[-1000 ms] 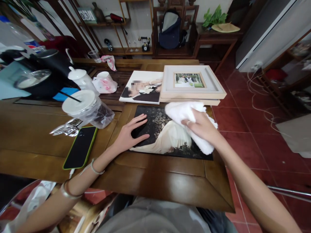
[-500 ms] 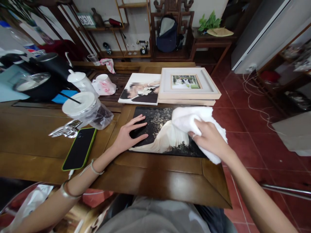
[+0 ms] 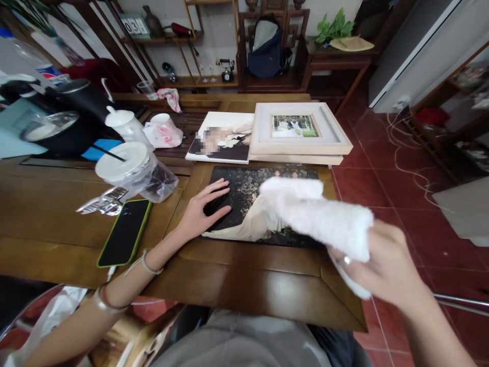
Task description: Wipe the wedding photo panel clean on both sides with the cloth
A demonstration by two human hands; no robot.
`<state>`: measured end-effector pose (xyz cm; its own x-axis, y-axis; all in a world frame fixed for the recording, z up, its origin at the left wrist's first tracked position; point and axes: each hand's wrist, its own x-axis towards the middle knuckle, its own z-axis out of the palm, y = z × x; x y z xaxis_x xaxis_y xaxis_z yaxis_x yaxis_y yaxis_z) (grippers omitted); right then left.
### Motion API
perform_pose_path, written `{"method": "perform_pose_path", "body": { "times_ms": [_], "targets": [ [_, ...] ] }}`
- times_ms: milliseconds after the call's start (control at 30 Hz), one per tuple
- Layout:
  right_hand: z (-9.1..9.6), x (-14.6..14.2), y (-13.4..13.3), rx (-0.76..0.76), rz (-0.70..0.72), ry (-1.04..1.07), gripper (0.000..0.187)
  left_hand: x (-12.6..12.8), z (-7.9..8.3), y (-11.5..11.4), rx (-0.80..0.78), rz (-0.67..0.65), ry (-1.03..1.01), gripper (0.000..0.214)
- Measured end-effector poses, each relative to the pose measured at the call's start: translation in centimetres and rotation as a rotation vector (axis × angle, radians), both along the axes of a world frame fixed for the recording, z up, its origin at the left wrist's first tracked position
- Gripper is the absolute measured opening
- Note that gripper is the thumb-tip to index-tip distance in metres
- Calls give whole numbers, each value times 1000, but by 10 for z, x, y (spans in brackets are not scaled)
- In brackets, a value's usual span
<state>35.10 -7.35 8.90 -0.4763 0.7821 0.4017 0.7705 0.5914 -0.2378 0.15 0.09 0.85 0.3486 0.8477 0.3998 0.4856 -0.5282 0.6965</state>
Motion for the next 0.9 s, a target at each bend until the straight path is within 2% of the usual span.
{"method": "perform_pose_path", "body": {
  "times_ms": [33, 100, 267, 400, 533, 733, 833, 900],
  "targets": [
    [-1, 2, 11, 68, -50, -16, 19, 0, 0, 0, -7, 4, 5, 38],
    [-8, 1, 34, 85, -121, -94, 22, -1, 0, 0, -21, 10, 18, 39],
    [-36, -19, 82, -24, 62, -204, 11, -2, -1, 0, -8, 5, 34, 41],
    [-45, -24, 96, -99, 99, -228, 7, -2, -2, 1, 0, 6, 45, 43],
    [-36, -24, 74, -167, 123, -223, 7, -1, -1, 1, -2, 22, 41, 43],
    [-18, -29, -9, -272, 285, -249, 18, 0, -2, 2, -9, 18, 34, 43],
    [-15, -26, -36, -282, 342, -244, 24, 0, -2, 2, -12, 17, 33, 42],
    [-16, -22, -37, -261, 254, -147, 26, 0, -1, 2, -10, 15, 36, 43]
  ]
}}
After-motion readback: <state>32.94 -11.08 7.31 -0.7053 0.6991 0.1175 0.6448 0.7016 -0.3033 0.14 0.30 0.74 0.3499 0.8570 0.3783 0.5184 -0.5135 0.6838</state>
